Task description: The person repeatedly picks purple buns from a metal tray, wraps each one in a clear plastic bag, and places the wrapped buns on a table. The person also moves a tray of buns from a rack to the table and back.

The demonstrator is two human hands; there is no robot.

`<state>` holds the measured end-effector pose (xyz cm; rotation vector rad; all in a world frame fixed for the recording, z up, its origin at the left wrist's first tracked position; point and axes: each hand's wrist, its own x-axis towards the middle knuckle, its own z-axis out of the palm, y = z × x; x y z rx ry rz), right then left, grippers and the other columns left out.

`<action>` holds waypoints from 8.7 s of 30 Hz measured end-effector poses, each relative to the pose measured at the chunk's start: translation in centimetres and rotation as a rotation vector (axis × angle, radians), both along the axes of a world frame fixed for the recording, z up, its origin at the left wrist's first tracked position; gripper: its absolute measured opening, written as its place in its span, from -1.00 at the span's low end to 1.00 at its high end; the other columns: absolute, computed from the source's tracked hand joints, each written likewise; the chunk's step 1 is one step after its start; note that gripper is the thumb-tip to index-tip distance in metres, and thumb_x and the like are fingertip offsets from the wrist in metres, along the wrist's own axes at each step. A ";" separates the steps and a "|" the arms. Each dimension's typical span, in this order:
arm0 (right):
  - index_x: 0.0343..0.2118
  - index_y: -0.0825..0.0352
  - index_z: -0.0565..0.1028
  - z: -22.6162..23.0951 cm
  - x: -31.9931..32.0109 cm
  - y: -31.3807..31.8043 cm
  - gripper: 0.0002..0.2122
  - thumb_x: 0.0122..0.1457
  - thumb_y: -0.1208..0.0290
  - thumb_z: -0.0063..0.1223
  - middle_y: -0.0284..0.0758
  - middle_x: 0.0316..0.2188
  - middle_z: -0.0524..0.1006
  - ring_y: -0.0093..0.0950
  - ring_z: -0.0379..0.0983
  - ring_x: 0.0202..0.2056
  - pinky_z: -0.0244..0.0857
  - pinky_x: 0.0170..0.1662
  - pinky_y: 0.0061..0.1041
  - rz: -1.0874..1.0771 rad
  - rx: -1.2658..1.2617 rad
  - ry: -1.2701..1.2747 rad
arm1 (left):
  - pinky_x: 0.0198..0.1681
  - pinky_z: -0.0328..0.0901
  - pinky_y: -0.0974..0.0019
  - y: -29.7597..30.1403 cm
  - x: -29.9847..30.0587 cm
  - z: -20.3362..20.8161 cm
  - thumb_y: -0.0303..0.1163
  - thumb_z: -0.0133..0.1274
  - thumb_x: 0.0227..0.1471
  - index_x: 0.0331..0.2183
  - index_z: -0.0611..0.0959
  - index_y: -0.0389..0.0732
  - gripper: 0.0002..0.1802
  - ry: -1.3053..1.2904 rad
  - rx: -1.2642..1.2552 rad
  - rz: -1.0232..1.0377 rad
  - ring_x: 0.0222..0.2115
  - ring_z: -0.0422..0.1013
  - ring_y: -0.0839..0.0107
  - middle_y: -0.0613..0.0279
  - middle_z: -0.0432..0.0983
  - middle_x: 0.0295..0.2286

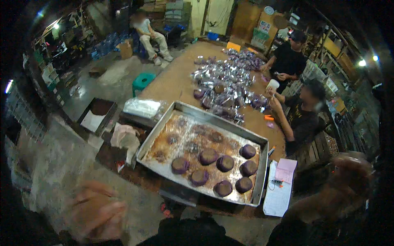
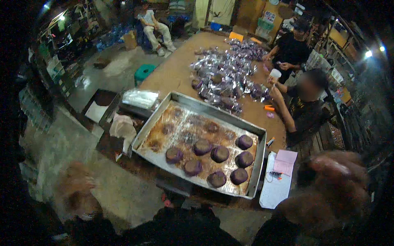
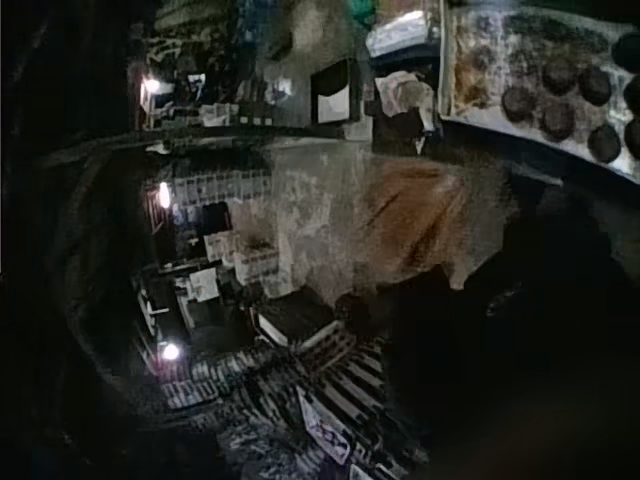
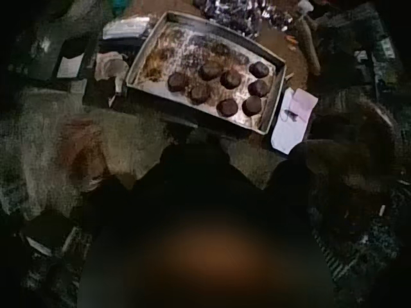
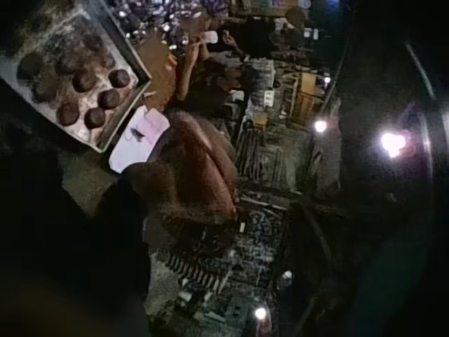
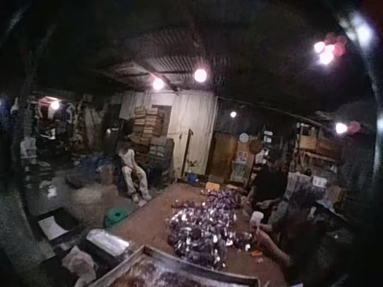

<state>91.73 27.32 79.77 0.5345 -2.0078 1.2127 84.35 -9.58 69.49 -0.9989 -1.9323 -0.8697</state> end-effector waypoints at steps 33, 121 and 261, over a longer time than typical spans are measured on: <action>0.00 0.40 0.25 -40.5 -21.3 22.7 -0.29 -0.19 0.10 0.26 0.26 0.04 0.12 0.10 0.26 -0.03 0.23 0.00 -0.12 -0.450 0.595 -0.754 | -0.58 0.35 0.22 7.8 -0.1 -48.4 -0.12 0.06 -0.16 -0.68 0.64 -0.23 -0.64 -1.207 -0.372 0.755 -0.61 0.50 0.24 0.05 0.50 -0.70; 0.25 0.20 -0.02 -30.0 -4.9 -3.9 -0.42 0.22 0.22 -0.12 -0.05 0.12 0.24 -0.28 0.24 0.07 0.12 0.09 -0.36 0.719 -0.029 -0.847 | -0.29 0.36 0.38 16.8 5.4 -26.7 -0.40 0.09 -0.03 -0.25 0.54 -0.24 -0.76 -1.499 1.621 -0.512 -0.30 0.47 0.39 0.24 0.54 -0.34; 0.02 0.33 0.27 -38.8 -2.8 14.2 -0.58 0.15 0.20 -0.18 0.10 -0.27 0.41 0.01 0.35 -0.18 0.25 -0.10 -0.20 -0.144 0.270 -0.877 | -0.56 0.42 0.22 14.7 0.6 -38.0 -0.48 0.12 -0.12 -0.49 0.54 -0.44 -0.82 -1.705 1.026 0.231 -0.55 0.52 0.20 0.00 0.53 -0.52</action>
